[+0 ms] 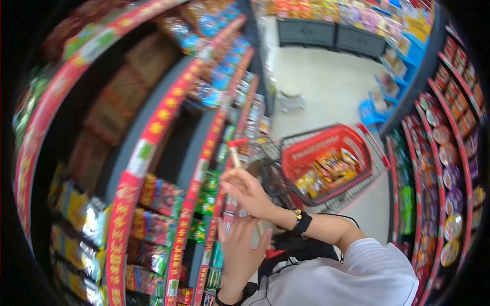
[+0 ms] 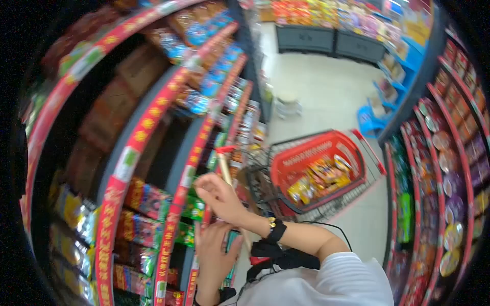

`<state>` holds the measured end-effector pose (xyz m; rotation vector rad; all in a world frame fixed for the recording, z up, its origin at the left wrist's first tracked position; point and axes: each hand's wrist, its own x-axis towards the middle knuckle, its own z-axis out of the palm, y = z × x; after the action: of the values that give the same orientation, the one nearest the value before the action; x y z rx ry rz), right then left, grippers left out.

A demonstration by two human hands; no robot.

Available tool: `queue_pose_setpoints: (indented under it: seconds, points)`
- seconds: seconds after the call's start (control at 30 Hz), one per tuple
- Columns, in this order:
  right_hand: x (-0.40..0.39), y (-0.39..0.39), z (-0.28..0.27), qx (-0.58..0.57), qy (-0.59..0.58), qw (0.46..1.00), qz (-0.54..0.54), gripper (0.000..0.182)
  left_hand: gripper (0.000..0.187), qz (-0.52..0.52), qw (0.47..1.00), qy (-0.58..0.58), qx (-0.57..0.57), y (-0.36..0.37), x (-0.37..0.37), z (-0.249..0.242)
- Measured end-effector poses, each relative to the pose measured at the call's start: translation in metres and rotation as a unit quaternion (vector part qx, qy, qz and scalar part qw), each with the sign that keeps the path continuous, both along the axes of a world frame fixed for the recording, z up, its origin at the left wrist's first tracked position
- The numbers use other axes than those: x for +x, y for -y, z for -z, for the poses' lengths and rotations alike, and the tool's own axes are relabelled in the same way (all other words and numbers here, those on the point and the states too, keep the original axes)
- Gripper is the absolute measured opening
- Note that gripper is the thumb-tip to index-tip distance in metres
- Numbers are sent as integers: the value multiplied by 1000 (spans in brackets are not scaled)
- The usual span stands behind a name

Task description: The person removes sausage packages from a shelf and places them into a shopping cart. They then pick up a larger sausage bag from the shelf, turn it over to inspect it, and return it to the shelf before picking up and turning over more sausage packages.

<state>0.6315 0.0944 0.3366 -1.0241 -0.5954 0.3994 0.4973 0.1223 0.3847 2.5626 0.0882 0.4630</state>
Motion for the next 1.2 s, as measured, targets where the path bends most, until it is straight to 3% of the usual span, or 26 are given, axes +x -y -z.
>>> queue_pose_setpoints:
  seconds: [0.07,0.13,0.17,0.27,0.37,0.47,0.5,0.53,0.57,0.63,0.67,0.8,0.87,0.93,1.03,1.1,1.2]
  points:
    - [10,56,80,-156,15,984,84,19,33,67,995,-63,-37,32,15,33]
    - [10,124,137,-300,-4,951,75,22,43,180,969,-150,-76,66,30,68]
    - [11,153,179,-297,-48,953,46,21,43,183,967,-158,-82,81,37,79]
    - [25,218,183,-351,-143,925,14,23,54,269,944,-193,-8,121,64,106]
    - [55,257,196,-338,-239,910,1,23,53,257,937,-233,-28,155,101,124]
    - [111,290,224,-409,-71,907,74,21,53,229,937,-250,-87,190,144,147]
    - [131,305,227,-485,-10,867,113,22,52,210,934,-254,-137,201,161,156]
    - [152,315,235,-467,75,863,179,22,50,197,928,-266,-169,212,179,163]
    - [180,328,236,-502,110,843,157,31,50,188,926,-276,-174,223,198,172]
    - [222,356,273,-618,135,749,196,51,49,146,892,-313,-291,244,231,198]
    - [238,363,275,-596,217,723,273,50,49,137,890,-318,-298,254,245,221]
    - [282,386,302,-644,190,704,233,55,49,95,872,-319,-357,285,297,293]
    - [290,389,319,-695,132,689,158,57,49,58,857,-341,-381,291,308,308]
    - [293,392,327,-721,108,668,150,44,46,-1,808,-396,-437,296,305,319]
    - [298,395,329,-731,123,652,158,23,45,-3,793,-397,-463,293,291,331]
    - [302,401,317,-709,74,680,171,15,45,-18,798,-388,-460,290,284,343]
    - [293,399,264,-665,105,716,185,11,45,-90,708,-429,-555,282,282,329]
